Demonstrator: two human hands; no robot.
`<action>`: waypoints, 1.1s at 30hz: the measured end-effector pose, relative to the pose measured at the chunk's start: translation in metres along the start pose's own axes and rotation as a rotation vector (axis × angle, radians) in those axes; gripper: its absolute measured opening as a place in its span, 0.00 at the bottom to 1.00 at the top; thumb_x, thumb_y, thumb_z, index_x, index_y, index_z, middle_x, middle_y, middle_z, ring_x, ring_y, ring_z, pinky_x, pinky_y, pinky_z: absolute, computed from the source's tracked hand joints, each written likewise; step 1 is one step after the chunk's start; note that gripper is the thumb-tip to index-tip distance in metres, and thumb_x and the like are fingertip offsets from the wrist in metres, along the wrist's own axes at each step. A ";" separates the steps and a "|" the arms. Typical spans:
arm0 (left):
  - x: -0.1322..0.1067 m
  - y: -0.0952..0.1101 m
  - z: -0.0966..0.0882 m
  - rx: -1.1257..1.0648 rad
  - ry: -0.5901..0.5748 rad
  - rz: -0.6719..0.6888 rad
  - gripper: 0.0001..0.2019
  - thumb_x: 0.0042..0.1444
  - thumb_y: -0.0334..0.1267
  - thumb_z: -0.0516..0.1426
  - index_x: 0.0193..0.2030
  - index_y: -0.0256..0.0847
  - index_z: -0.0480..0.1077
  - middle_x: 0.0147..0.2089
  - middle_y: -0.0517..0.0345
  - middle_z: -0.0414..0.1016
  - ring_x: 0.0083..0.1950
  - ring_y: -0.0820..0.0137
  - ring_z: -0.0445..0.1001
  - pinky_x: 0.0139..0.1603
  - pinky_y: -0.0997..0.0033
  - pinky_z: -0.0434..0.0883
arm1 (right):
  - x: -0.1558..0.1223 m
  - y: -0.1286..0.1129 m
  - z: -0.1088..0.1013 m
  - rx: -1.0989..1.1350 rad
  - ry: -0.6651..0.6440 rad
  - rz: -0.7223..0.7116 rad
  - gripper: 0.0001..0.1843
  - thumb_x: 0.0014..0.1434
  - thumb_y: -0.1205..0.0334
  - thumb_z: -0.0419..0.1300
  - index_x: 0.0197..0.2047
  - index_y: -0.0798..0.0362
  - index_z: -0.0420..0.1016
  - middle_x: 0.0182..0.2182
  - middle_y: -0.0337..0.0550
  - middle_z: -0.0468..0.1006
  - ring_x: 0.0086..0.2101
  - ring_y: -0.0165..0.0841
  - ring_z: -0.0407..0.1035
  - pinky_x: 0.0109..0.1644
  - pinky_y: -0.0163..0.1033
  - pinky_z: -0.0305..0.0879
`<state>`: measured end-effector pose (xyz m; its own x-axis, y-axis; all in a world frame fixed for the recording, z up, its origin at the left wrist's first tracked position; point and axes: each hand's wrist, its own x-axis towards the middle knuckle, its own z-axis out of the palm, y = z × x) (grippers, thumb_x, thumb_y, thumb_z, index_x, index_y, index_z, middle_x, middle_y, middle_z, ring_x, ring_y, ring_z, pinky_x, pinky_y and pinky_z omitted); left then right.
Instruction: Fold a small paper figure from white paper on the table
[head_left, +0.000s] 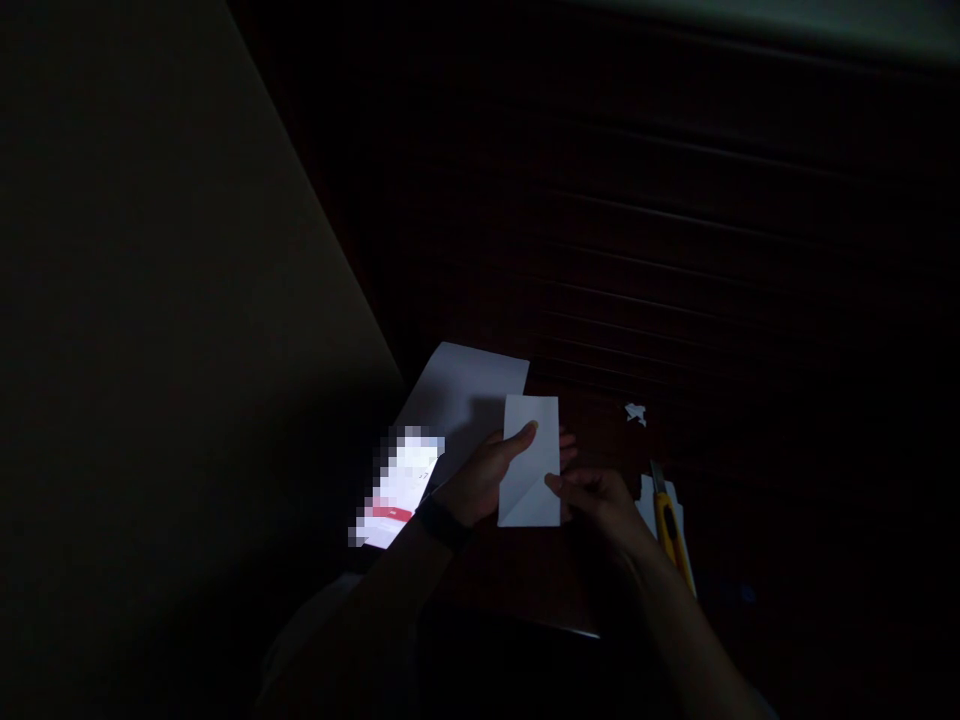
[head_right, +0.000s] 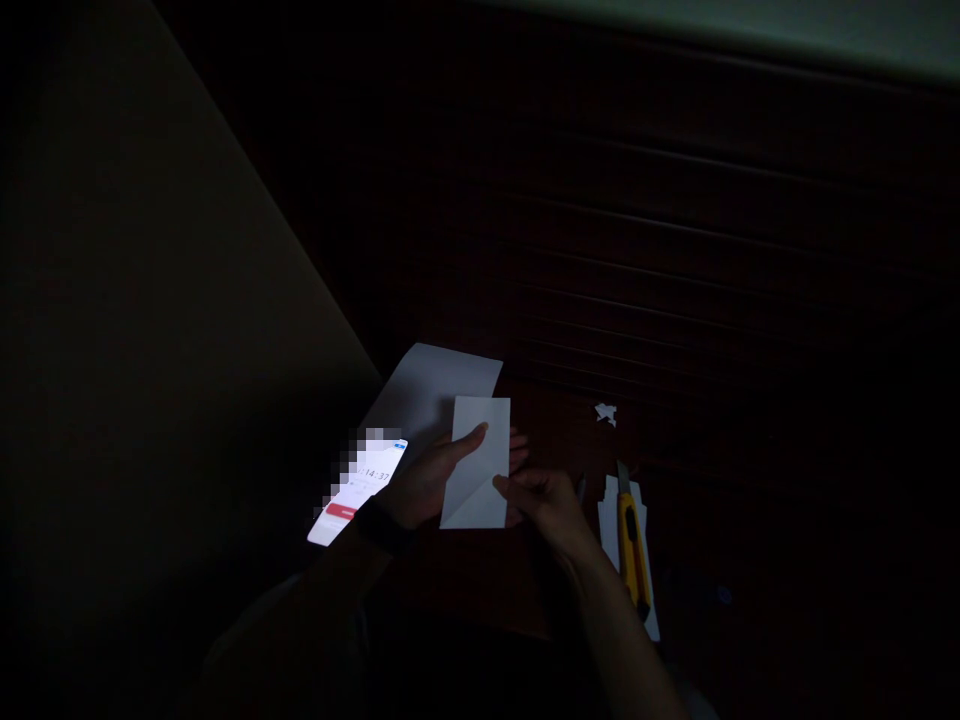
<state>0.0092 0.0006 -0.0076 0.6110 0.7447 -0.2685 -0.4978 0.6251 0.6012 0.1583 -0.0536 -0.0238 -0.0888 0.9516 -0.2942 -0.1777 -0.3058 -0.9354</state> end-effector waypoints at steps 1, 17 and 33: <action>0.000 0.001 0.000 -0.001 0.001 0.002 0.20 0.56 0.41 0.54 0.53 0.34 0.64 0.52 0.40 0.69 0.54 0.57 0.67 0.56 0.52 0.60 | 0.000 0.000 0.000 -0.003 -0.008 -0.006 0.14 0.48 0.54 0.64 0.20 0.56 0.74 0.16 0.37 0.72 0.18 0.26 0.63 0.24 0.32 0.58; 0.001 0.015 -0.006 0.033 0.053 0.079 0.21 0.57 0.42 0.52 0.55 0.35 0.62 0.56 0.42 0.66 0.56 0.60 0.65 0.59 0.56 0.58 | -0.010 -0.009 -0.026 -0.229 -0.293 0.104 0.16 0.50 0.51 0.61 0.28 0.57 0.76 0.25 0.47 0.79 0.26 0.35 0.73 0.32 0.39 0.67; 0.000 -0.007 -0.005 0.327 0.143 0.125 0.18 0.49 0.43 0.59 0.44 0.35 0.71 0.44 0.44 0.75 0.41 0.60 0.74 0.40 0.63 0.69 | 0.007 0.016 0.000 0.114 0.129 -0.114 0.12 0.51 0.57 0.62 0.39 0.51 0.77 0.33 0.44 0.79 0.33 0.37 0.71 0.40 0.42 0.64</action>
<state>0.0100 -0.0029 -0.0156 0.4545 0.8500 -0.2665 -0.3261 0.4372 0.8382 0.1544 -0.0517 -0.0410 0.0635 0.9741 -0.2172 -0.2899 -0.1903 -0.9379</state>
